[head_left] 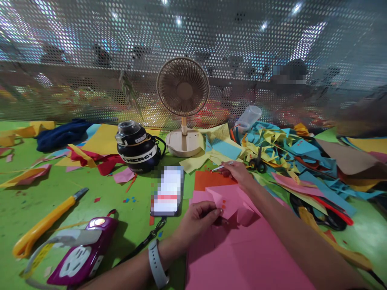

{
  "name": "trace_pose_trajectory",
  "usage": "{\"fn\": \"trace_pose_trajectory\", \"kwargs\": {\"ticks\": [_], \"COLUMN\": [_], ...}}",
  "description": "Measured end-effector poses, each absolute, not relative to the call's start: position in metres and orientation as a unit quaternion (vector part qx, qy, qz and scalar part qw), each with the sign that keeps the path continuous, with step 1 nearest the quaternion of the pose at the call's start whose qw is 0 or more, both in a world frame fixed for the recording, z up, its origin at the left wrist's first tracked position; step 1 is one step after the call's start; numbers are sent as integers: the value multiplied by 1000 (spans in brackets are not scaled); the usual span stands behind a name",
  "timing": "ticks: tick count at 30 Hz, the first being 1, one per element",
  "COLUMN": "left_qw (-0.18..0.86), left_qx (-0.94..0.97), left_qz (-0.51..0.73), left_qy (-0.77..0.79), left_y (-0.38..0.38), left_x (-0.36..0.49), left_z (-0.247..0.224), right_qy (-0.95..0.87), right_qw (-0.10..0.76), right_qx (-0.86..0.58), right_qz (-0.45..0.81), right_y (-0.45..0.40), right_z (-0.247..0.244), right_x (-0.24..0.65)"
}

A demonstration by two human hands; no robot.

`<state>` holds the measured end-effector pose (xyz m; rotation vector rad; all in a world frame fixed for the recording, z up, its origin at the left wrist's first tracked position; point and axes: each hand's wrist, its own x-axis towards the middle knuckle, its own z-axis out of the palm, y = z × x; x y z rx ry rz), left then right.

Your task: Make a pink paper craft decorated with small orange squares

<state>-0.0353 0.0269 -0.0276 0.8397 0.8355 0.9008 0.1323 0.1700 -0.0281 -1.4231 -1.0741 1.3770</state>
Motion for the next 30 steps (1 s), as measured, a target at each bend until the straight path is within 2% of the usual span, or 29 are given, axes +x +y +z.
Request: {"fn": "trace_pose_trajectory", "kwargs": {"ticks": [16, 30], "left_qw": [733, 723], "left_qx": [376, 352], "left_qz": [428, 456], "left_qy": [371, 382], "left_y": [28, 29], "left_x": [-36, -38], "left_z": [-23, -26], "right_qy": [-425, -425], "right_qw": [454, 498], "right_qx": [-553, -536], "right_qz": [554, 532], "right_y": [171, 147], "right_z": [-33, -2], "right_x": [136, 150]}}
